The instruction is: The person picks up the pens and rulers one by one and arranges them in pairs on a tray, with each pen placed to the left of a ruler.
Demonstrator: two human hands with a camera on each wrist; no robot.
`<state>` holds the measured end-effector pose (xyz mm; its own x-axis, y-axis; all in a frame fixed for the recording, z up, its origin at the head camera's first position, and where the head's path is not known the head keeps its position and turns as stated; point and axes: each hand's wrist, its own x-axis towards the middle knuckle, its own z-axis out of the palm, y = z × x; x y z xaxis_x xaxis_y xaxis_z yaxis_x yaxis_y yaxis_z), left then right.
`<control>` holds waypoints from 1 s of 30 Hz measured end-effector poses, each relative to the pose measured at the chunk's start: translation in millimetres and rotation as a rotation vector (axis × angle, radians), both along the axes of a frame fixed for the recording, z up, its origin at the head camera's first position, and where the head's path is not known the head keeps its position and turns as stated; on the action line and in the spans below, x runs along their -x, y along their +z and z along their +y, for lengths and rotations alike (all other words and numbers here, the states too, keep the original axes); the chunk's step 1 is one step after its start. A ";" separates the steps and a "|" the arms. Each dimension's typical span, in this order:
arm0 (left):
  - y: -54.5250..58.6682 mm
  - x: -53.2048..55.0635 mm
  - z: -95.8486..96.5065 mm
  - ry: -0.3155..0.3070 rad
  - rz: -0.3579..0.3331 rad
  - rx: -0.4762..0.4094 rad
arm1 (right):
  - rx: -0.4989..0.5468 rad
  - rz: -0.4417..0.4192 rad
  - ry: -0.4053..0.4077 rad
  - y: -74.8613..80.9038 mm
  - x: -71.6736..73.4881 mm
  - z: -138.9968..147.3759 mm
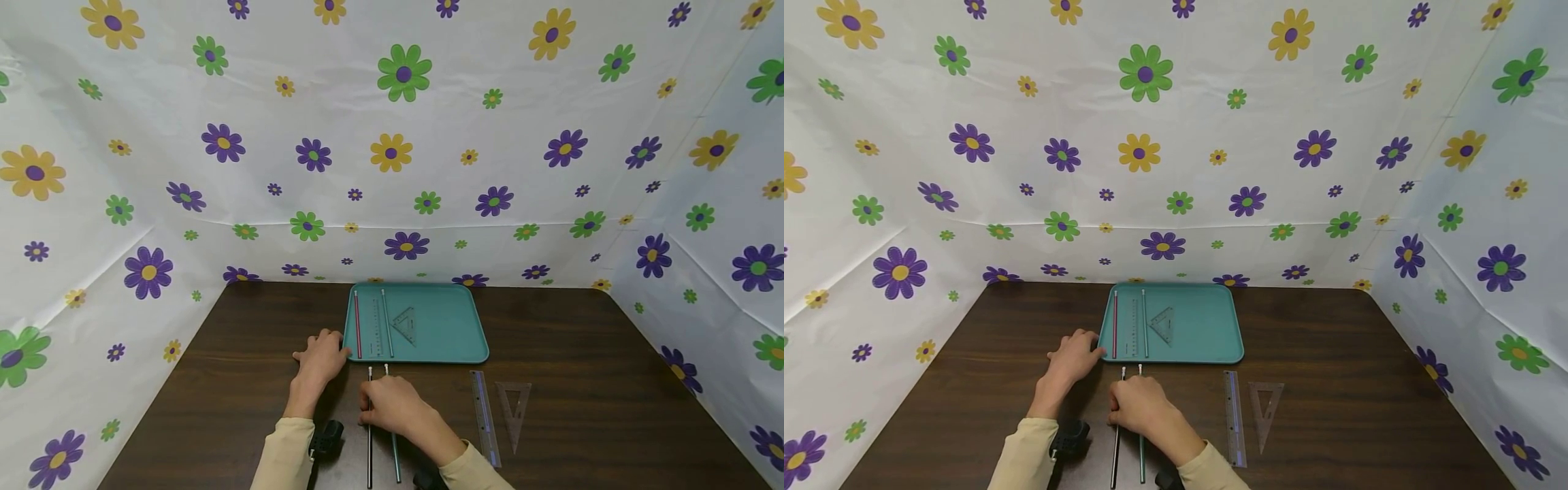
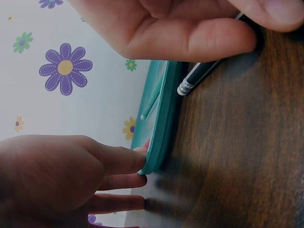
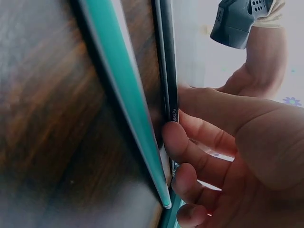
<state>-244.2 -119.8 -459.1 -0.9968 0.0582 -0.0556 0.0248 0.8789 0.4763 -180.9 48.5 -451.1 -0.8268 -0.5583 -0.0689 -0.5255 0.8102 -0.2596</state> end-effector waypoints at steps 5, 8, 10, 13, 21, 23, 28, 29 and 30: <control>2.3 -1.0 -0.2 0.004 0.003 0.003 | 0.027 -0.017 -0.013 -2.1 -0.8 -1.0; 2.5 -1.2 -0.2 0.002 0.003 0.007 | 0.045 -0.019 -0.023 -3.0 -1.6 -1.2; 2.3 -1.1 -0.1 0.002 0.003 0.009 | 0.052 -0.020 -0.028 -3.1 -2.0 -1.2; 1.8 -1.1 0.5 0.004 -0.001 0.007 | 0.058 -0.022 -0.041 -3.0 -2.4 -0.9; 2.3 0.1 0.5 0.004 -0.002 0.007 | 0.097 -0.042 -0.082 -1.9 -2.7 0.0; 2.4 -0.2 0.4 0.002 0.000 0.006 | 0.114 -0.047 -0.084 -1.1 -2.7 0.5; 3.3 -1.9 -0.6 -0.002 -0.003 0.008 | 0.152 -0.062 -0.090 -0.2 -1.8 1.1; 3.4 -2.0 -0.9 -0.001 -0.003 0.009 | 0.156 -0.065 -0.093 -0.1 -1.6 1.2; 3.6 -1.9 -1.1 -0.001 -0.002 0.013 | 0.159 -0.065 -0.095 -0.3 -1.3 1.3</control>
